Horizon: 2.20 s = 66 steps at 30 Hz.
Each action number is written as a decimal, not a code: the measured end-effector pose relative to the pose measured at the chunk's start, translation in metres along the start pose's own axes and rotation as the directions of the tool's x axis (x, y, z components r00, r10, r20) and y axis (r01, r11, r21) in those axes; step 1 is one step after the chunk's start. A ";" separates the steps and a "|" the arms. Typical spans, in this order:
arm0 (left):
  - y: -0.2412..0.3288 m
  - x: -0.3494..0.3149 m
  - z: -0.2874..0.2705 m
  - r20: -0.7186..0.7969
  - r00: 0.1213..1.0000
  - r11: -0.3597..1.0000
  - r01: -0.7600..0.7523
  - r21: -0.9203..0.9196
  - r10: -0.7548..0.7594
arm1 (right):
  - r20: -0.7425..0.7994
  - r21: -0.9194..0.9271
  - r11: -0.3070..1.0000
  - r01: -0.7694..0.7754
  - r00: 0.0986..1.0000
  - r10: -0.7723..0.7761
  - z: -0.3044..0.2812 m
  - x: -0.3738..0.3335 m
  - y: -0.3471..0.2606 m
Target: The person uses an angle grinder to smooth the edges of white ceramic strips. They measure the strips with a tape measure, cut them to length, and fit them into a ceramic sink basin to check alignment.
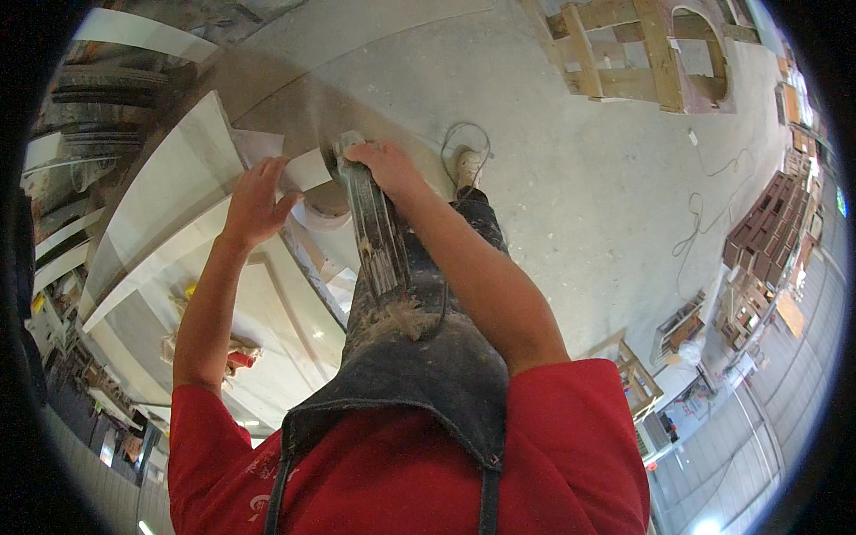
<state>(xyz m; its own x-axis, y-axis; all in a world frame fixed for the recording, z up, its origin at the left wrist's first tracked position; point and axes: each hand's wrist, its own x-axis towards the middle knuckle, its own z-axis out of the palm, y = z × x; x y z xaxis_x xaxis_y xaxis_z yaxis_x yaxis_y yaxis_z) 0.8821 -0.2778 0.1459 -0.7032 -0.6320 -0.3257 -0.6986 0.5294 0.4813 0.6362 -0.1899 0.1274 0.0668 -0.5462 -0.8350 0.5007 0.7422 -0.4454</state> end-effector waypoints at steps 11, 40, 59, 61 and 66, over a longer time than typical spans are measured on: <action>0.002 -0.003 -0.003 0.035 0.999 0.999 0.033 -0.001 -0.032 | -0.027 0.196 0.976 -0.099 0.994 0.107 -0.006 0.000 0.026; 0.096 0.025 0.069 -0.480 -0.010 0.391 0.568 -0.725 -0.877 | 0.517 -0.110 0.989 -0.101 0.844 0.144 -0.036 0.152 -0.235; 0.216 0.136 0.043 0.369 -0.540 -0.423 -0.025 -0.906 -0.757 | 0.477 -0.817 0.577 -0.005 0.557 0.680 0.169 0.092 -0.330; 0.243 0.152 0.066 0.353 -0.582 -0.432 -0.004 -0.902 -0.732 | 0.458 -0.841 0.539 -0.041 0.476 0.751 0.195 0.104 -0.321; 0.281 0.173 0.072 0.512 -0.518 -0.555 -0.083 -0.827 -0.685 | 0.415 -0.881 0.472 -0.005 0.468 0.780 0.303 0.125 -0.292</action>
<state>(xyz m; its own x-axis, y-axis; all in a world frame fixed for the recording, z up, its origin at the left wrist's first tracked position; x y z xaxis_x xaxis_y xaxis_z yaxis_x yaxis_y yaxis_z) 0.5549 -0.1971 0.1660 0.7755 0.2542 -0.5780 0.5554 -0.7099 0.4331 0.7594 -0.5927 0.2508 0.7804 0.1626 -0.6038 -0.5246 0.6956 -0.4908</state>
